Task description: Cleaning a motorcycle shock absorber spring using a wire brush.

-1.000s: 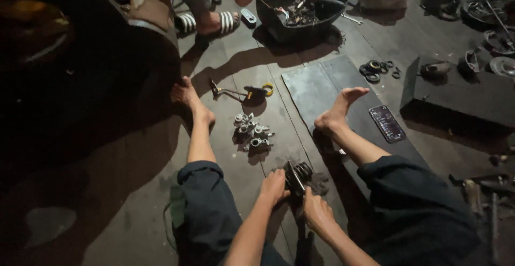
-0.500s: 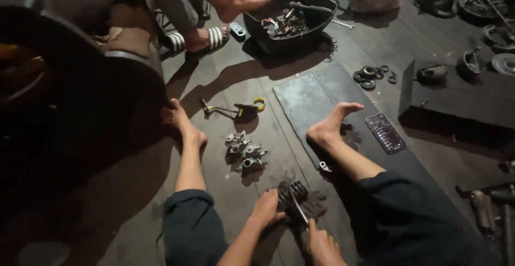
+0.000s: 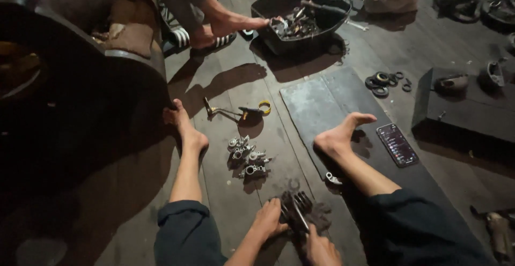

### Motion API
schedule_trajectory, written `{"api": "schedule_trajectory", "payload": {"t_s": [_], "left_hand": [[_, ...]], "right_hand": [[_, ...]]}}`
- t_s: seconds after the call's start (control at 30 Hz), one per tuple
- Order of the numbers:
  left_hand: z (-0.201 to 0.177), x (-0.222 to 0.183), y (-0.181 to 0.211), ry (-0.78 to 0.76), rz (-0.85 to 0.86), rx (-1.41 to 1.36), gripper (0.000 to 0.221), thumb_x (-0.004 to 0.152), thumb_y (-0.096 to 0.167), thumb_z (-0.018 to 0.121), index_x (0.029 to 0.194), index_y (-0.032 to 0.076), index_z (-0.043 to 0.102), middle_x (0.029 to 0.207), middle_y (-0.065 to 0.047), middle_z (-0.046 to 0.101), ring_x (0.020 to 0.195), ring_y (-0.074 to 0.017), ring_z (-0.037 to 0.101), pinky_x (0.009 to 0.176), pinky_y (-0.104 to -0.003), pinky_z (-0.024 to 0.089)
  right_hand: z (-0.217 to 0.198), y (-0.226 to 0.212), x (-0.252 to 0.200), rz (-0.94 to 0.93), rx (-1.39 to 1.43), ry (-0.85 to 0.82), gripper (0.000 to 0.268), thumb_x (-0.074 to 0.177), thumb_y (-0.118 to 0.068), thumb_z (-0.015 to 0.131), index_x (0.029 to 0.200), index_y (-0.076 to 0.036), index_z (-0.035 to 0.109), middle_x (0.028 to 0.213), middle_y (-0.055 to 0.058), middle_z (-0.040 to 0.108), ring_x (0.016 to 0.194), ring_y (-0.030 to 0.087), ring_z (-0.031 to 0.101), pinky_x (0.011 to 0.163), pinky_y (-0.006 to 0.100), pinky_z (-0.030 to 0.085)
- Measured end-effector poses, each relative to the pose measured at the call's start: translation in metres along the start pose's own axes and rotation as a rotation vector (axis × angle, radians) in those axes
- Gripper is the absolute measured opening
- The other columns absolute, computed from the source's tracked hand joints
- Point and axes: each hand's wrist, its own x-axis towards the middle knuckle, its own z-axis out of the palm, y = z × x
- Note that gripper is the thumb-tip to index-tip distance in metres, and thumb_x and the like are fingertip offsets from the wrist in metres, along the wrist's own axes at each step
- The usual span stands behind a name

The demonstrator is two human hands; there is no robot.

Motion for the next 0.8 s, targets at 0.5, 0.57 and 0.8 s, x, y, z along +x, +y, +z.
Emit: {"api": "schedule_trajectory", "payload": {"t_s": [0.5, 0.57, 0.8], "left_hand": [[0.014, 0.004, -0.008, -0.016, -0.030, -0.007, 0.070, 0.072, 0.025, 0.089, 0.123, 0.000, 0.048, 0.124, -0.022, 0.056, 0.110, -0.0429, 0.058, 0.093, -0.051, 0.051], [0.010, 0.002, -0.003, -0.049, -0.067, -0.040, 0.067, 0.074, 0.026, 0.086, 0.124, 0.001, 0.048, 0.123, -0.020, 0.057, 0.111, -0.0425, 0.057, 0.095, -0.050, 0.050], [0.022, -0.001, 0.001, 0.125, -0.025, 0.045, 0.067, 0.069, 0.022, 0.089, 0.119, 0.000, 0.050, 0.118, -0.021, 0.058, 0.105, -0.0429, 0.059, 0.086, -0.054, 0.053]], "right_hand": [[-0.059, -0.065, 0.031, -0.092, -0.090, 0.061, 0.026, 0.102, -0.041, 0.043, 0.114, -0.018, 0.048, 0.099, 0.018, 0.074, 0.097, 0.043, 0.073, 0.085, 0.058, 0.055], [-0.065, -0.068, 0.032, -0.102, -0.121, 0.072, 0.026, 0.102, -0.040, 0.043, 0.114, -0.018, 0.048, 0.100, 0.018, 0.074, 0.097, 0.043, 0.073, 0.085, 0.058, 0.055], [-0.057, -0.081, 0.012, -0.142, -0.176, 0.121, 0.025, 0.102, -0.039, 0.045, 0.112, -0.016, 0.048, 0.102, 0.018, 0.074, 0.098, 0.042, 0.073, 0.085, 0.058, 0.056]]}}
